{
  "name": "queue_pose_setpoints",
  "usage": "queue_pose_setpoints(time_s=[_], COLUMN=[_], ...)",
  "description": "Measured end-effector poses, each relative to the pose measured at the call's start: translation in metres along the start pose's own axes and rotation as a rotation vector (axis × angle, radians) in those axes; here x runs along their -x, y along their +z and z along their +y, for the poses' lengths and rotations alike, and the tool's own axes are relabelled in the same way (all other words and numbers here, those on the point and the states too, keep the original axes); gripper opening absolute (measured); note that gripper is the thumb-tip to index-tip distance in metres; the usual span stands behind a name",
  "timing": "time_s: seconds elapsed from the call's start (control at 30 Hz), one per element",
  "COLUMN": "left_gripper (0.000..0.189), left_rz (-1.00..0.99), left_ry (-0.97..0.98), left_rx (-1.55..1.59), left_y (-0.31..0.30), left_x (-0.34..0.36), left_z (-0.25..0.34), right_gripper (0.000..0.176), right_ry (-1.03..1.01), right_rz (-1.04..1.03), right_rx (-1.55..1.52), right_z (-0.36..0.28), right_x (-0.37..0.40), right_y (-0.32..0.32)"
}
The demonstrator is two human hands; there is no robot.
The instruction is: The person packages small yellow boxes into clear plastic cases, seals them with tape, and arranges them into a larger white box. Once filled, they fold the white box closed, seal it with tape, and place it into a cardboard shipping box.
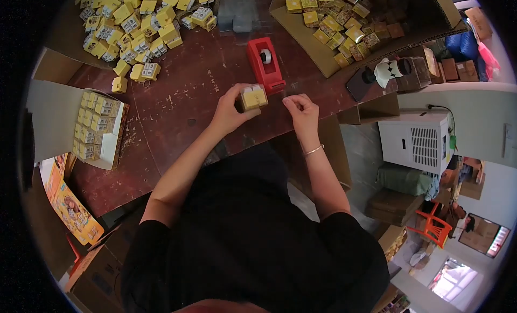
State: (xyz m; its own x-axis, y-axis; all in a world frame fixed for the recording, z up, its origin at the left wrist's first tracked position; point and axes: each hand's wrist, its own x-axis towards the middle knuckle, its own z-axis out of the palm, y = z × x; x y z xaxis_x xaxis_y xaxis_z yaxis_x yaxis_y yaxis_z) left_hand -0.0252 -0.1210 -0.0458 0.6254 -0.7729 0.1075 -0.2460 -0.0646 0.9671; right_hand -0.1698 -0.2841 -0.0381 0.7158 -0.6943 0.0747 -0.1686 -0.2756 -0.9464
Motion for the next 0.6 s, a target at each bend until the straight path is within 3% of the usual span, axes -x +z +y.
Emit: queue_pose_setpoints(time_s=[0.03,0.1,0.13,0.23,0.37,0.43,0.47,0.5,0.53,0.6], left_gripper=[0.052,0.051,0.051,0.053,0.056,0.056,0.055,0.053,0.053,0.066], left_rz=[0.001,0.188,0.189,0.252,0.267,0.240,0.136,0.031,0.030,-0.191], left_ry=[-0.008,0.210,0.210,0.288,0.334,0.303,0.149,-0.004,-0.007,-0.189], left_rx=[0.000,-0.216,-0.219,-0.266,-0.267,-0.229,-0.128,-0.026,-0.025,0.247], left_y=[-0.001,-0.005,-0.006,-0.009,-0.019,-0.025,-0.029,-0.033,-0.036,-0.042], left_x=[0.003,0.005,0.006,0.007,0.019,0.026,0.030,0.032,0.033,0.035], left_z=[-0.002,-0.008,-0.008,-0.006,-0.001,0.005,0.010,0.015,0.018,0.021], right_gripper=[0.005,0.005,0.005,0.008,0.019,0.035,0.035,0.041,0.048,0.050], right_ry=[0.006,0.189,0.189,0.514,0.687,0.650,0.653,0.308,-0.035,-0.059], right_rz=[-0.005,-0.159,-0.160,-0.260,-0.436,-0.356,-0.360,-0.349,-0.330,-0.380], right_rx=[0.000,-0.308,-0.309,-0.532,-0.721,-0.444,-0.444,-0.383,-0.317,-0.269], right_z=[-0.014,-0.041,-0.041,-0.035,-0.026,-0.042,-0.040,-0.037,-0.036,-0.044], right_x=[0.007,0.018,0.019,0.021,0.015,0.014,0.013,0.011,0.010,0.010], right_y=[0.003,0.015,0.022,0.046,0.055,0.062,0.067,0.074,0.077,0.076])
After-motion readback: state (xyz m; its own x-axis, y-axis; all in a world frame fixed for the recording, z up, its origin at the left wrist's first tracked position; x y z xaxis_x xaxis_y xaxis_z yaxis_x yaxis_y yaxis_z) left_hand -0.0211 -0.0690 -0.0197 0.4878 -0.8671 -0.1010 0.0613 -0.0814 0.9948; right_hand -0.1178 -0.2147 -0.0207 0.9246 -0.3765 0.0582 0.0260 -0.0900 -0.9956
